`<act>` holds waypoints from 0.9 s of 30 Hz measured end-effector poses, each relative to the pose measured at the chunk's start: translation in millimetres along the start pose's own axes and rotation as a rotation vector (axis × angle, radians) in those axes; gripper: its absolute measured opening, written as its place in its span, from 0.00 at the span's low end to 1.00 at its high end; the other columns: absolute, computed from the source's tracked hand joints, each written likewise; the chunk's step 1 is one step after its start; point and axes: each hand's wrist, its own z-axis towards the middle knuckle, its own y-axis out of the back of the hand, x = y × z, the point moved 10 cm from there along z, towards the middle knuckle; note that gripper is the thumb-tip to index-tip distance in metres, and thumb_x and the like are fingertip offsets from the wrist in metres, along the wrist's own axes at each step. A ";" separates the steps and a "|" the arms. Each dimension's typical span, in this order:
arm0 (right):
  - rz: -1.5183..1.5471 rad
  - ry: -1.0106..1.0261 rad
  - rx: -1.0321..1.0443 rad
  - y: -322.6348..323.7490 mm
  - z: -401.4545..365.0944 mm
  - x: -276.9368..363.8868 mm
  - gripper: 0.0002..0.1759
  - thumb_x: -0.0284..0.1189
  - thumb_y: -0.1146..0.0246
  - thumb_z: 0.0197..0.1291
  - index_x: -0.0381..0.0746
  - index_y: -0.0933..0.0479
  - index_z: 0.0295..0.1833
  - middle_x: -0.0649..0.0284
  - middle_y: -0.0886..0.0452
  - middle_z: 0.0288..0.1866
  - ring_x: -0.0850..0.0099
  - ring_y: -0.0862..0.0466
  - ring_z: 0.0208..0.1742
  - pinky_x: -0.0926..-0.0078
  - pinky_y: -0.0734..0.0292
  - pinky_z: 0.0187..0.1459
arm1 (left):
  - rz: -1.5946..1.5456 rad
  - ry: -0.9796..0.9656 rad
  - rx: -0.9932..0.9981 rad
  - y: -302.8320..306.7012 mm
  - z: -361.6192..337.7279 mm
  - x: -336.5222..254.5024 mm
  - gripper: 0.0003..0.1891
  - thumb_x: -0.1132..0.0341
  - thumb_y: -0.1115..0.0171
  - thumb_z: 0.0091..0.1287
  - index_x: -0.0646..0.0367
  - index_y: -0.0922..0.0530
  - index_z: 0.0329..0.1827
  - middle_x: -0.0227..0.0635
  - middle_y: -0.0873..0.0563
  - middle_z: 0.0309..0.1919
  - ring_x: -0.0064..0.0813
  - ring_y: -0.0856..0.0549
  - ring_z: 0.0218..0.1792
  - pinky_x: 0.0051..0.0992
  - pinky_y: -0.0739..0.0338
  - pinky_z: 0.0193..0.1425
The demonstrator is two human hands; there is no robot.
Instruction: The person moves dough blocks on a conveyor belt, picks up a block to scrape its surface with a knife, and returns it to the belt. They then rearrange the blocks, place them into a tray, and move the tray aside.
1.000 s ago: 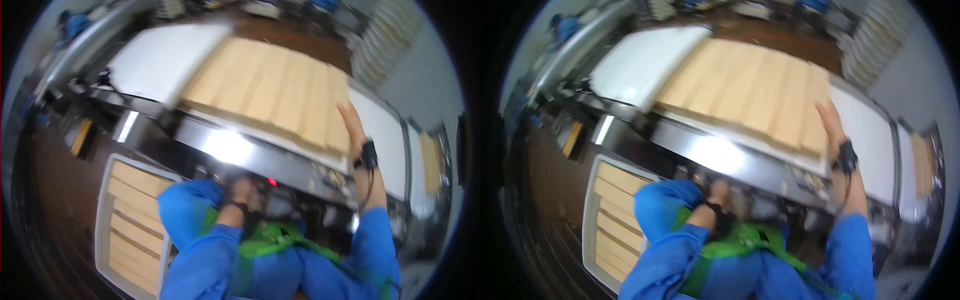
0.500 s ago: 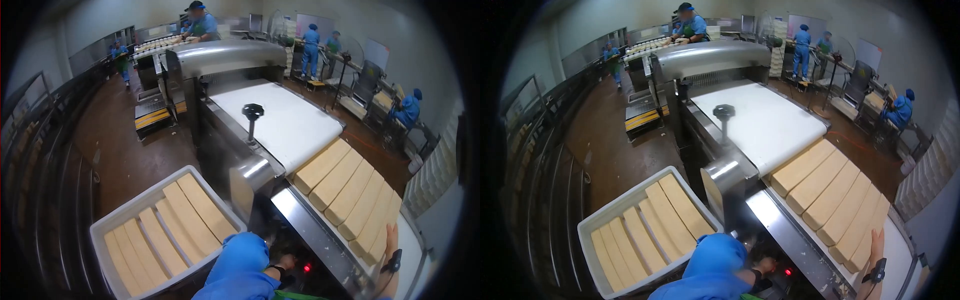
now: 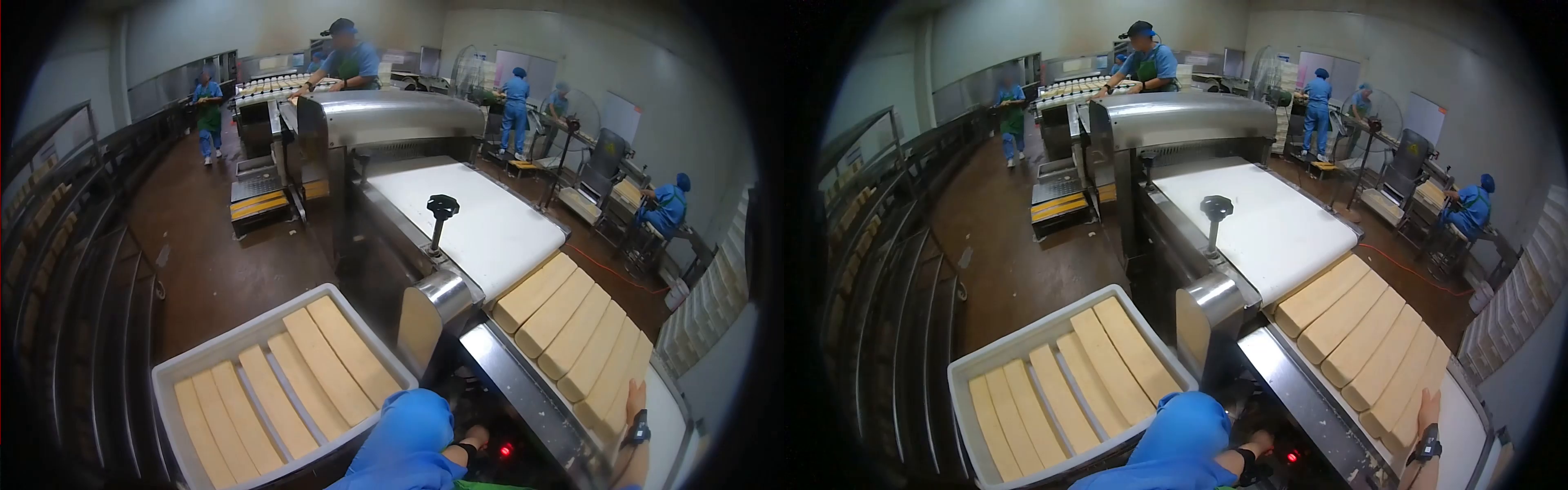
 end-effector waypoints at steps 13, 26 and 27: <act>-0.165 0.079 -0.079 2.4 -14.3 24.4 0.23 0.34 0.49 0.69 0.32 0.37 0.64 0.49 0.26 0.58 0.60 0.26 0.58 0.67 0.33 0.59 | -0.111 0.068 -0.011 13.7 -49.8 -22.6 0.19 0.65 0.56 0.71 0.65 0.20 0.30 0.44 0.16 0.23 0.35 0.16 0.20 0.33 0.21 0.23; -0.124 0.080 -0.069 1.6 -12.9 22.4 0.22 0.33 0.49 0.69 0.31 0.36 0.62 0.50 0.25 0.57 0.60 0.25 0.57 0.67 0.32 0.58 | -0.476 0.306 0.044 -5.8 -48.2 -1.1 0.12 0.64 0.54 0.69 0.60 0.23 0.35 0.40 0.17 0.25 0.34 0.17 0.21 0.33 0.23 0.20; -0.139 0.091 -0.069 1.9 -12.3 22.7 0.22 0.33 0.49 0.69 0.31 0.36 0.62 0.50 0.25 0.56 0.59 0.25 0.57 0.67 0.32 0.58 | -0.475 0.308 0.053 -7.1 -46.5 -0.2 0.12 0.64 0.54 0.69 0.60 0.23 0.34 0.40 0.17 0.25 0.34 0.17 0.21 0.33 0.23 0.20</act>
